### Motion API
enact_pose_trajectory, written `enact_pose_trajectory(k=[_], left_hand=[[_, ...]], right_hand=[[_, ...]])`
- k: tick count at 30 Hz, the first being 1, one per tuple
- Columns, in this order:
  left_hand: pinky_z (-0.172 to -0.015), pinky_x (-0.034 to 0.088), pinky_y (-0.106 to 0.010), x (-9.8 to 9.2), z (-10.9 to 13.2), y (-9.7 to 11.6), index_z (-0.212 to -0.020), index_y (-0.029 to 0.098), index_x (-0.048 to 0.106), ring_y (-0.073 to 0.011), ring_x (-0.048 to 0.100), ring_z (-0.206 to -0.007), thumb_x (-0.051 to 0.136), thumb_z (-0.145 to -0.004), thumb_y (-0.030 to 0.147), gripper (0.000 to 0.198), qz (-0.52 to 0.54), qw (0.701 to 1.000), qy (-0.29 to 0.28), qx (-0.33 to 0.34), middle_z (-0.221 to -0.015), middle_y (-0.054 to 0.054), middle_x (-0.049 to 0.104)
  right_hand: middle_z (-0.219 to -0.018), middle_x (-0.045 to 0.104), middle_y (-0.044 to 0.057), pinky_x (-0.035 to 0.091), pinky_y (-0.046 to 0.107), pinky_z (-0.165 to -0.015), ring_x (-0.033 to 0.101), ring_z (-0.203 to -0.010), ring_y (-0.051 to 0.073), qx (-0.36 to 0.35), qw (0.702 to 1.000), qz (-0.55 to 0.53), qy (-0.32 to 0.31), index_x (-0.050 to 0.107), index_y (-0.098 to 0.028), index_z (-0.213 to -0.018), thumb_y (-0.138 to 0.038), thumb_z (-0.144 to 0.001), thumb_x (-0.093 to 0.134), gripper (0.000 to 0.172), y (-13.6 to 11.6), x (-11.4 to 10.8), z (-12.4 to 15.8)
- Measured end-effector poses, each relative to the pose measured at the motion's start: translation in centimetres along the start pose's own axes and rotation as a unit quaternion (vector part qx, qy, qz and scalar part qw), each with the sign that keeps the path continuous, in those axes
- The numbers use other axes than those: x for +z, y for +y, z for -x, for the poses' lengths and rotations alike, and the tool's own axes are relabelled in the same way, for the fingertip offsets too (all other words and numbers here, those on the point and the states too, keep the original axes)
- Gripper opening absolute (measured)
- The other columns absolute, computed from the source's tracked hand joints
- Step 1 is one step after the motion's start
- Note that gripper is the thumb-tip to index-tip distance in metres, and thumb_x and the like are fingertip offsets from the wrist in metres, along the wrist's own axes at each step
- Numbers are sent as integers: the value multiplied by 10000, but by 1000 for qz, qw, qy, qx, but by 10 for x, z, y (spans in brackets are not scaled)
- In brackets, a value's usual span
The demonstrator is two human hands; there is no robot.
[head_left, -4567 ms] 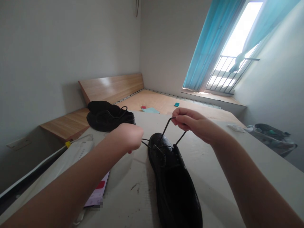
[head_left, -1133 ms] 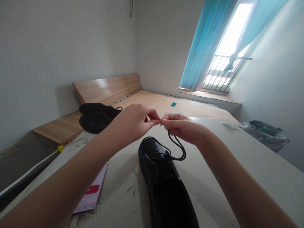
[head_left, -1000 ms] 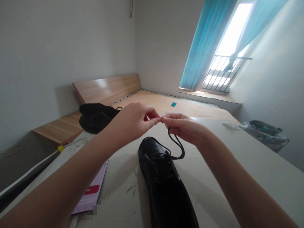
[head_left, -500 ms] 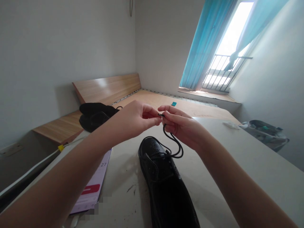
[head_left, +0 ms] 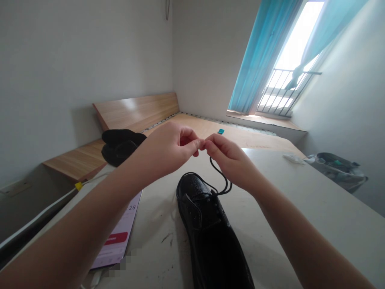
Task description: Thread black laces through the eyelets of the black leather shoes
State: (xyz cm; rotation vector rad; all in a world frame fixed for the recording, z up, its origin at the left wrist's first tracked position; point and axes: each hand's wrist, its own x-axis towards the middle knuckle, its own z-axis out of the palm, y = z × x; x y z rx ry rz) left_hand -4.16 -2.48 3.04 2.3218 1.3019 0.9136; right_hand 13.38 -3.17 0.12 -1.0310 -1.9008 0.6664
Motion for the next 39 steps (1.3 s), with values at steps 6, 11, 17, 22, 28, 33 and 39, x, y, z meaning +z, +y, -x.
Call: enact_pose_trajectory(k=[6, 11, 17, 22, 28, 33, 39], left_hand=[[-504, 341, -237, -14, 10, 18, -741, 209, 603, -95, 500, -573, 546, -890, 369, 225, 137, 975, 169, 43, -689, 18, 615], [-491, 346, -225, -22, 15, 25, -717, 199, 582, -77, 455, -562, 535, -906, 316, 227, 262, 932, 228, 102, -682, 29, 561], [-652, 477, -256, -11, 14, 10, -1187, 269, 572, -178, 637, -842, 584, -816, 550, 466, 132, 985, -102, 43, -985, -13, 688], [-893, 439, -382, 14, 25, 6, -1339, 266, 499, -336, 534, -1169, 599, -639, 754, 859, -100, 942, -320, 4, -1323, -99, 575], [-653, 460, -332, 26, 27, 12, -1006, 248, 671, -304, 639, -879, 589, -633, 730, 616, -151, 918, -366, -34, -1013, -89, 702], [-695, 465, -333, 27, 24, 9, -1135, 271, 655, -306, 641, -917, 609, -624, 722, 683, -141, 923, -355, -32, -1052, -87, 705], [-855, 452, -357, 31, 18, 0, -1332, 278, 517, -316, 584, -1101, 598, -689, 684, 764, -101, 914, -394, 5, -1301, -86, 602]], right_hand=[[-741, 505, 5, 367, 291, -707, 470, -739, 143, -21, 999, -9, -37, 538, -195, -732, -364, -984, 390, 338, -11, -12, 7], [-641, 460, -25, 430, 296, -637, 493, -621, 125, 28, 916, -341, -211, 507, -220, -717, -450, -944, 488, 324, -38, -15, 18], [-519, 231, -63, 219, 237, -366, 178, -415, 60, -37, 894, -436, -100, 464, -241, -617, -375, -878, 608, 327, -79, -37, 38], [-530, 199, -68, 158, 254, -333, 179, -400, 41, -28, 896, -440, 40, 477, -235, -638, -198, -841, 628, 256, -79, -45, 37], [-521, 175, -57, 107, 281, -353, 130, -385, 48, 6, 904, -405, 137, 522, -230, -633, -135, -931, 429, 326, -77, -44, 29], [-543, 328, -61, 145, 313, -369, 41, -445, 89, 29, 880, -443, 168, 610, -332, -724, -203, -935, 488, 275, -75, -52, 50], [-569, 152, -39, 120, 339, -387, -14, -480, 133, 15, 908, -378, 183, 605, -308, -716, -209, -989, 318, 408, -76, -49, 40]])
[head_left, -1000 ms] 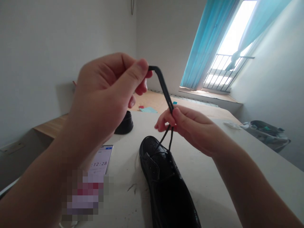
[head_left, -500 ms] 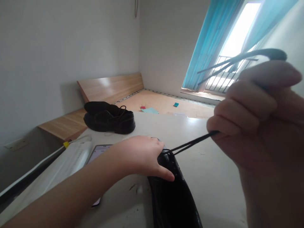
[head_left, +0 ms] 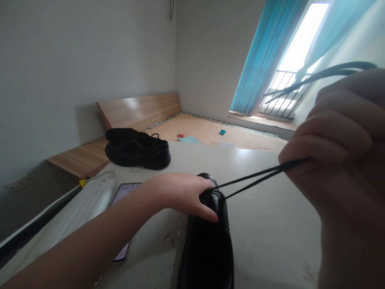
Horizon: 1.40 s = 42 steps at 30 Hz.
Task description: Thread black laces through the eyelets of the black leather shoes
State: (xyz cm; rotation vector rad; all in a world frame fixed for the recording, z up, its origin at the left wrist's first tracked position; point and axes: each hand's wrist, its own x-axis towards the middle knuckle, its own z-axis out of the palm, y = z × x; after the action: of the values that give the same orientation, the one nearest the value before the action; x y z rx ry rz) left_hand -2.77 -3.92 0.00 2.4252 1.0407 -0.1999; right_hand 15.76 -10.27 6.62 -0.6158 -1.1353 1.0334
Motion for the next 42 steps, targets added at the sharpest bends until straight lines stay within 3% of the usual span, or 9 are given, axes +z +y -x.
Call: enact_pose_trajectory(k=[3, 9, 13, 17, 22, 28, 35, 39, 42], left_hand=[[-882, 437, -351, -7, 0, 0, -1320, 274, 513, -302, 562, -1138, 585, -733, 668, 711, 42, 999, 20, 25, -1312, -82, 591], [-941, 420, -341, -13, 9, 19, -1008, 241, 696, -249, 574, -1126, 442, -912, 490, 369, 143, 953, 252, 89, -1217, -28, 650], [-985, 408, -320, -2, 14, 35, -1348, 332, 490, -226, 527, -1190, 529, -871, 520, 514, 148, 964, 201, 94, -1378, 18, 536], [-860, 476, -273, -1, 12, 40, -1036, 343, 647, -169, 600, -1001, 479, -904, 480, 254, 221, 948, 196, 120, -1210, 61, 617], [-921, 442, -326, -20, 6, 23, -778, 231, 595, -181, 569, -1041, 398, -926, 418, 309, 351, 849, 389, 74, -993, 9, 639], [-609, 398, -232, -50, 28, 12, -627, 199, 369, -80, 317, -529, 327, -982, 232, 358, 605, 709, 345, 108, -566, 53, 266], [-421, 202, -223, -35, 36, -14, -731, 208, 494, -73, 164, -434, 396, -961, 397, 314, 468, 813, 347, 18, -469, 80, 199], [-435, 249, -201, -9, 27, -37, -665, 186, 457, -70, 287, -468, 473, -887, 492, 378, 326, 883, 337, -17, -530, 65, 347], [-475, 278, -217, 10, 25, -42, -624, 179, 461, -91, 349, -519, 447, -881, 558, 458, 199, 945, 257, -32, -566, 48, 382]], right_hand=[[-585, 103, -40, 159, 312, -386, 25, -461, 134, -25, 999, -34, 19, 535, -240, -635, -122, -1016, 179, 535, 3, 1, -16], [-579, 108, -47, 211, 261, -417, 87, -454, 121, -29, 999, -38, 17, 443, -192, -564, -81, -1016, 147, 552, 10, -9, -32], [-573, 130, -53, 220, 255, -436, 126, -447, 113, 3, 996, -89, 4, 474, -203, -585, -138, -1029, 202, 525, 16, -5, -31], [-564, 218, -64, 287, 190, -440, 265, -433, 57, 60, 978, -200, 22, 500, -197, -652, -233, -1039, 259, 458, 18, -1, -30], [-669, 416, -23, 422, 215, -578, 443, -572, 68, 59, 990, -84, 101, 514, -188, -616, -65, -941, 385, 370, 21, -19, -42], [-597, 332, -36, 288, 215, -426, 291, -476, 80, 70, 986, -46, 144, 582, -198, -694, -59, -861, 454, 253, 27, -60, -54], [-487, 218, -79, 132, 272, -441, 129, -472, 101, 118, 987, 101, 40, 606, -199, -760, -409, -882, 589, 244, 61, -107, -25], [-587, 344, -57, 223, 267, -514, 284, -534, 102, 207, 927, 288, -124, 618, -162, -1041, -513, -874, 559, 393, 84, -120, -1], [-594, 326, -54, 241, 261, -526, 287, -551, 99, 239, 886, 327, -227, 622, -152, -870, -571, -894, 472, 445, 100, -118, 11]])
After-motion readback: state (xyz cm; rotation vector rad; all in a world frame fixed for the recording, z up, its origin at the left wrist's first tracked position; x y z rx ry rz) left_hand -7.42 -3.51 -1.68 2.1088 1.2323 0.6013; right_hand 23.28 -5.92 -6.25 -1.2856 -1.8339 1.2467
